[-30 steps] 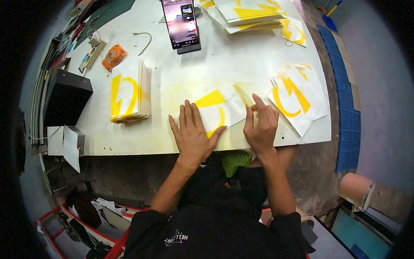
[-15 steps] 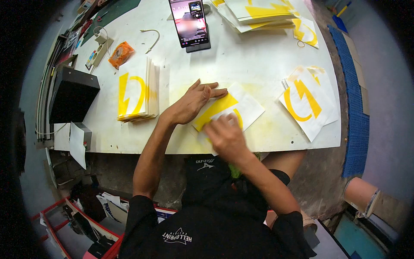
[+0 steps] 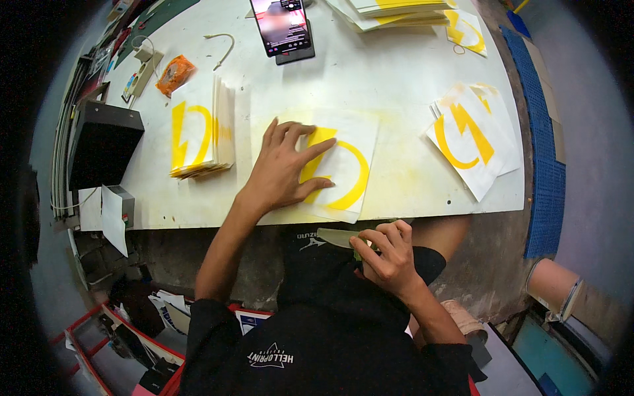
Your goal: The person repeatedly peels yellow vinyl stickers from white backing sheets on a workbench. They smooth each sheet, lift the vinyl, and peel it off, then place the peeled sheet aside and repeat the process with the next sheet.
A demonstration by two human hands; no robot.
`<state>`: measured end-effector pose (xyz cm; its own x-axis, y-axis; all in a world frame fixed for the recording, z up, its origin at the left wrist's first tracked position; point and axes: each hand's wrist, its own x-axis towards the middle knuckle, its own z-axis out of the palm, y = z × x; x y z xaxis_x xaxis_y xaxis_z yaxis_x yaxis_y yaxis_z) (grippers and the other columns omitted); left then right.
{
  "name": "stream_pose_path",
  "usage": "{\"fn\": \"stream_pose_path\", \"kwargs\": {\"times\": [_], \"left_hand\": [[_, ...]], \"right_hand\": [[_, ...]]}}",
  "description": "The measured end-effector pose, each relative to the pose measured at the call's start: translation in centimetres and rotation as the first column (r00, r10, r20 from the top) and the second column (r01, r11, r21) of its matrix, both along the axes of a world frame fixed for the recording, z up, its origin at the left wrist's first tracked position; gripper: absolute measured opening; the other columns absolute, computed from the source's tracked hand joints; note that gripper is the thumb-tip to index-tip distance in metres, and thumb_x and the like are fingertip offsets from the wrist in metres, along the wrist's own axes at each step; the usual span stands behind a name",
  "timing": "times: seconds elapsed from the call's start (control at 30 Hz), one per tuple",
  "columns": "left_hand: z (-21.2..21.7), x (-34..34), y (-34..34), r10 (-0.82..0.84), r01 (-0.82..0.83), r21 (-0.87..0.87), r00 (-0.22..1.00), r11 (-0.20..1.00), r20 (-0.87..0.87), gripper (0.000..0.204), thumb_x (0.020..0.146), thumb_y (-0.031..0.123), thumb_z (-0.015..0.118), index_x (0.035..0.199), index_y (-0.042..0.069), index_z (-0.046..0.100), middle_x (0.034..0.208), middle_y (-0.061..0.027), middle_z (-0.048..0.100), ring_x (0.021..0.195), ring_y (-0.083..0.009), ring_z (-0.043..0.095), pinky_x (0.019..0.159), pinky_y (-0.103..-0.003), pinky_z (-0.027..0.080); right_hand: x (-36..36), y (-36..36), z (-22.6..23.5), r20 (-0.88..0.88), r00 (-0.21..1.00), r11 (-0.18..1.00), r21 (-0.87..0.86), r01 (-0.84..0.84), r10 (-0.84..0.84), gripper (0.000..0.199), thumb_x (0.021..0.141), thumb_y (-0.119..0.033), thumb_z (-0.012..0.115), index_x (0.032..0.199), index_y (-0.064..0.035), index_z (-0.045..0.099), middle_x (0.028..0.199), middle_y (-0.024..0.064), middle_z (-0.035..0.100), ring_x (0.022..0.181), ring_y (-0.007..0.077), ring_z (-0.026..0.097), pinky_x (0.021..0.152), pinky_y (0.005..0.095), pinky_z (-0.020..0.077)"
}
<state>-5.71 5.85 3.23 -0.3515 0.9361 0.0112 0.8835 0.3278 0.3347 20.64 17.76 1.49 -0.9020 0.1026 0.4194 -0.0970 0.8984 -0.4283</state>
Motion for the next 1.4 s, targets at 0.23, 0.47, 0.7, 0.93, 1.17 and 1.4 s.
{"fn": "stream_pose_path", "kwargs": {"times": [0.23,0.47,0.7,0.93,1.17,1.4], "left_hand": [[-2.8,2.3,-0.8,0.016,-0.012,0.213,1.000,0.977,-0.017,0.065,0.087,0.052,0.077,0.136,0.011,0.068,0.145,-0.0178,0.055,0.141,-0.0350,0.044,0.126,-0.057,0.021],[-2.5,2.0,-0.6,0.026,-0.029,0.148,0.999,0.989,0.021,0.066,0.087,0.050,0.079,0.143,0.021,0.064,0.154,-0.0209,0.048,0.148,-0.0381,0.039,0.126,-0.059,0.023],[-1.7,1.3,-1.5,-0.042,0.035,0.086,0.996,0.996,0.073,0.088,0.076,0.066,0.081,0.150,0.024,0.059,0.160,-0.0226,0.040,0.151,-0.0396,0.034,0.128,-0.059,0.019],[-2.6,2.0,-1.8,0.054,-0.052,0.125,0.999,0.991,-0.009,0.077,0.083,0.057,0.079,0.149,0.022,0.060,0.157,-0.0235,0.040,0.149,-0.0415,0.035,0.127,-0.059,0.020],[-2.3,2.0,-1.3,0.031,-0.032,0.129,0.999,0.991,0.011,0.070,0.086,0.050,0.077,0.148,0.022,0.060,0.157,-0.0235,0.040,0.148,-0.0419,0.035,0.126,-0.058,0.020],[-2.1,3.2,-1.1,0.088,-0.086,0.222,0.996,0.971,-0.002,0.068,0.088,0.046,0.079,0.148,0.019,0.059,0.155,-0.0232,0.045,0.145,-0.0403,0.041,0.125,-0.062,0.020]], "right_hand": [[-1.5,1.1,0.3,-0.002,1.000,0.996,0.088,0.026,-0.026,0.036,0.068,-0.004,0.076,0.104,-0.0096,0.077,0.097,0.0016,0.063,0.092,0.0222,0.060,0.092,0.0454,0.0406],[-5.7,3.1,0.3,0.082,0.996,0.997,-0.067,-0.029,0.035,0.038,0.080,-0.004,0.077,0.117,-0.0120,0.074,0.095,0.0038,0.063,0.092,0.0214,0.061,0.094,0.0439,0.0384],[-4.4,4.1,-0.4,0.154,0.973,0.980,-0.069,0.184,-0.172,0.040,0.085,-0.010,0.078,0.124,-0.0088,0.073,0.093,0.0077,0.060,0.086,0.0236,0.062,0.085,0.0417,0.0409],[-0.1,2.6,-0.1,0.102,0.856,0.838,-0.173,0.517,-0.507,0.040,0.087,0.000,0.072,0.127,0.0016,0.069,0.093,0.0176,0.059,0.083,0.0321,0.061,0.072,0.0424,0.0499],[-2.1,-7.0,-1.4,0.112,0.903,0.866,-0.256,0.429,-0.414,0.042,0.086,-0.003,0.075,0.128,-0.0002,0.070,0.088,0.0132,0.059,0.076,0.0296,0.058,0.070,0.0423,0.0474],[-0.6,2.4,-0.7,0.021,0.802,0.792,-0.147,0.593,-0.597,0.040,0.091,0.001,0.070,0.131,0.0049,0.067,0.093,0.0172,0.058,0.080,0.0310,0.060,0.068,0.0404,0.0498]]}}
